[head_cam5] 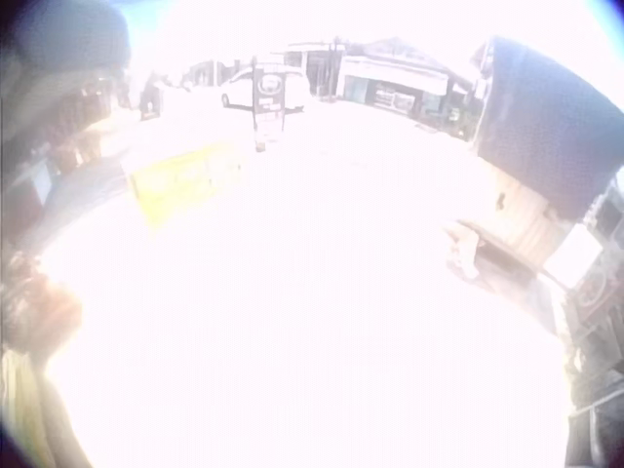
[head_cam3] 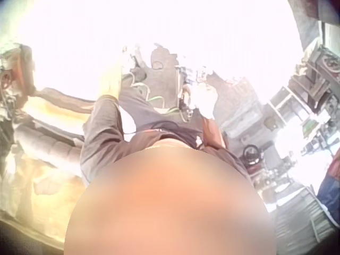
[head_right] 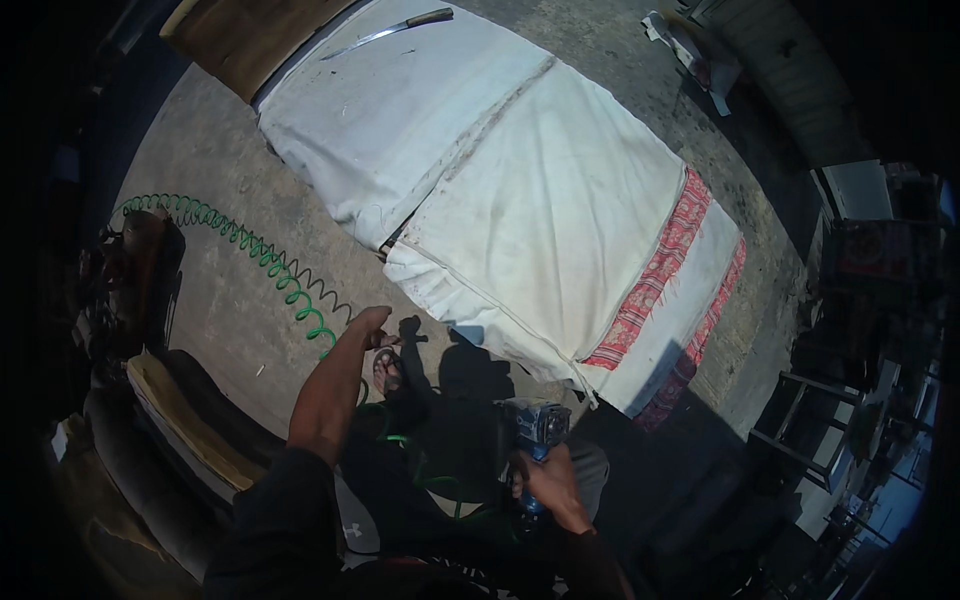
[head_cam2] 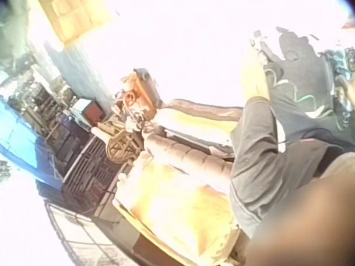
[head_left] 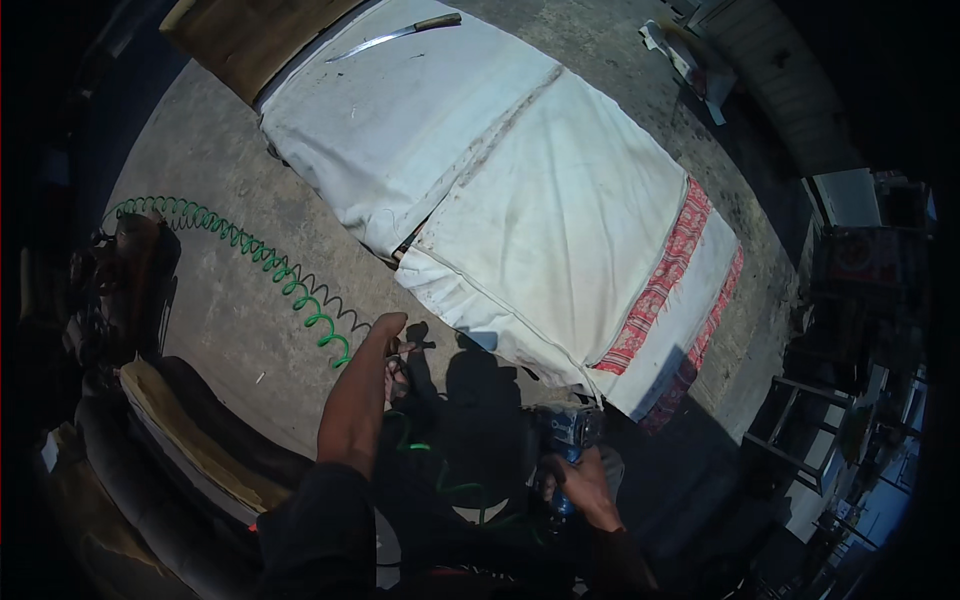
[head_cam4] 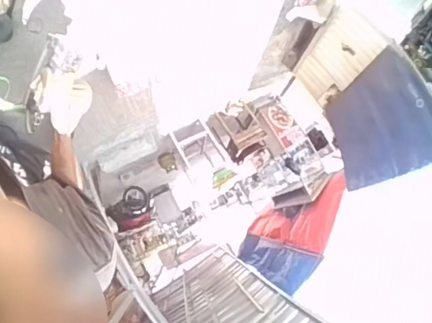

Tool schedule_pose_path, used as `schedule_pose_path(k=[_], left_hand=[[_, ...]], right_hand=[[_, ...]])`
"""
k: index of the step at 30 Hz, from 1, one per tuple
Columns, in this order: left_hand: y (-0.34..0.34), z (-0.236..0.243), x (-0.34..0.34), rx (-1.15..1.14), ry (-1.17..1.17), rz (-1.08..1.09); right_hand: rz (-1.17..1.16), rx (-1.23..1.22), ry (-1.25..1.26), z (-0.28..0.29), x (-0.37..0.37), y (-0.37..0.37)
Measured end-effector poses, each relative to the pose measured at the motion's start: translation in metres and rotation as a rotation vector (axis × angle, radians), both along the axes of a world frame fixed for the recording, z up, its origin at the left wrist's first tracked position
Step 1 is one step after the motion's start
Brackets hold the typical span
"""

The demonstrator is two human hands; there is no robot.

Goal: The person uses a pneumatic staple gun to attach a patterned fabric cover to a wooden furniture frame. They pull the fabric taut, staple it along the edges, and then use a knife to trim the excess material from the corners and sides.

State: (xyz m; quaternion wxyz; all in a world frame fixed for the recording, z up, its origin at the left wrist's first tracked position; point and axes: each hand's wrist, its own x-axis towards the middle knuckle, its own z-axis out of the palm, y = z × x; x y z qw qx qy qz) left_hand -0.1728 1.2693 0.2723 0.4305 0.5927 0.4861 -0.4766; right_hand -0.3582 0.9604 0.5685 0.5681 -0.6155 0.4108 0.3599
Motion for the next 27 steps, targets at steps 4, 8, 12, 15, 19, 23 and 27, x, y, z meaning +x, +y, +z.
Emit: schedule_pose_path(k=[4, 8, 12, 15, 19, 23, 27], left_hand=[[0.033, -0.059, 0.028, 0.076, -0.364, -0.108], [0.035, -0.120, 0.067, 0.126, -0.720, -0.138], [0.022, -0.145, 0.051, 0.051, -0.813, -0.161], [0.024, -0.131, 0.041, 0.036, -1.022, -0.098], [0.063, -0.108, 0.051, -0.167, -1.159, -0.091], [0.077, -0.105, 0.049, -0.122, -1.213, -0.124], [0.089, -0.125, 0.054, -0.095, -1.251, -0.141]], right_hand=[[0.229, -0.113, -0.258, -0.019, 0.023, 0.051], [-0.080, -0.010, -0.295, -0.075, 0.072, 0.098], [-0.317, -0.092, -0.327, -0.163, 0.093, 0.136], [-0.388, -0.140, -0.512, -0.197, 0.096, 0.176], [-0.251, -0.268, -0.453, -0.211, 0.064, 0.189], [-0.268, -0.481, -0.675, -0.219, 0.071, 0.218], [-0.392, -0.393, -0.694, -0.196, 0.089, 0.226]])
